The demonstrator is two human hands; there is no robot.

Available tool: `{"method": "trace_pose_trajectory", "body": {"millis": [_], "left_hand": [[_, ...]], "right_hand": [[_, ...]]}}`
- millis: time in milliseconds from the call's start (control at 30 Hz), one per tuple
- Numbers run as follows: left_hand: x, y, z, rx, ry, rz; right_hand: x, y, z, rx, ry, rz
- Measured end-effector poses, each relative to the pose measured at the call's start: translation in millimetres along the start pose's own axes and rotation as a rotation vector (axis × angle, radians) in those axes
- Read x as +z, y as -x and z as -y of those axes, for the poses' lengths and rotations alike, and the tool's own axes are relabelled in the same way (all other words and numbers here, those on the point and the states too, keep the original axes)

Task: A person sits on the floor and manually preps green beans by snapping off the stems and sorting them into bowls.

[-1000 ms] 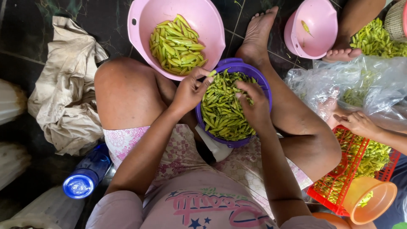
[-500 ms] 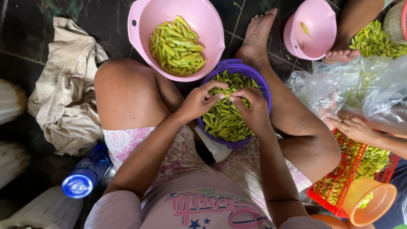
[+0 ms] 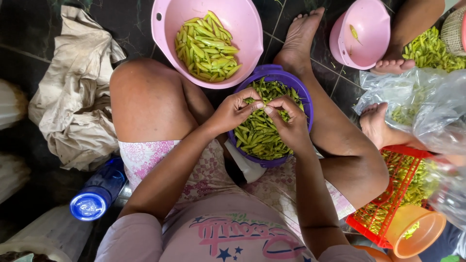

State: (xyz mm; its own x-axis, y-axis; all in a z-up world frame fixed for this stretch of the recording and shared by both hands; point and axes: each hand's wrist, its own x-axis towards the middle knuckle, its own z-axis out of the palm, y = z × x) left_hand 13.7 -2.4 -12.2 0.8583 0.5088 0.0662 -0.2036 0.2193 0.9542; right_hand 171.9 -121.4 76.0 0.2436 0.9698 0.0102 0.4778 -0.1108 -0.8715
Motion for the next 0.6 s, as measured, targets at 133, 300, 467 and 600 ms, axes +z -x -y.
{"method": "trace_pose_trajectory", "body": {"millis": [133,300,467,600], "left_hand": [[-1.2,0.3,-2.9,0.006,0.034,0.008],[-13.8,-2.0,4.2,0.024,0.056,-0.103],[-21.7,-4.7,-3.0,0.021,-0.015,-0.300],[-19.5,2.8,-66.2,-0.049,-0.167,-0.383]], "right_hand": [[-0.2,3.9,-13.1,0.003,-0.048,0.022],[-9.0,6.1,-19.8,0.034,-0.004,0.010],[10.1,1.2,-12.7,-0.004,0.421,0.095],[26.5,2.2,-29.3,-0.005,0.641,0.277]]}}
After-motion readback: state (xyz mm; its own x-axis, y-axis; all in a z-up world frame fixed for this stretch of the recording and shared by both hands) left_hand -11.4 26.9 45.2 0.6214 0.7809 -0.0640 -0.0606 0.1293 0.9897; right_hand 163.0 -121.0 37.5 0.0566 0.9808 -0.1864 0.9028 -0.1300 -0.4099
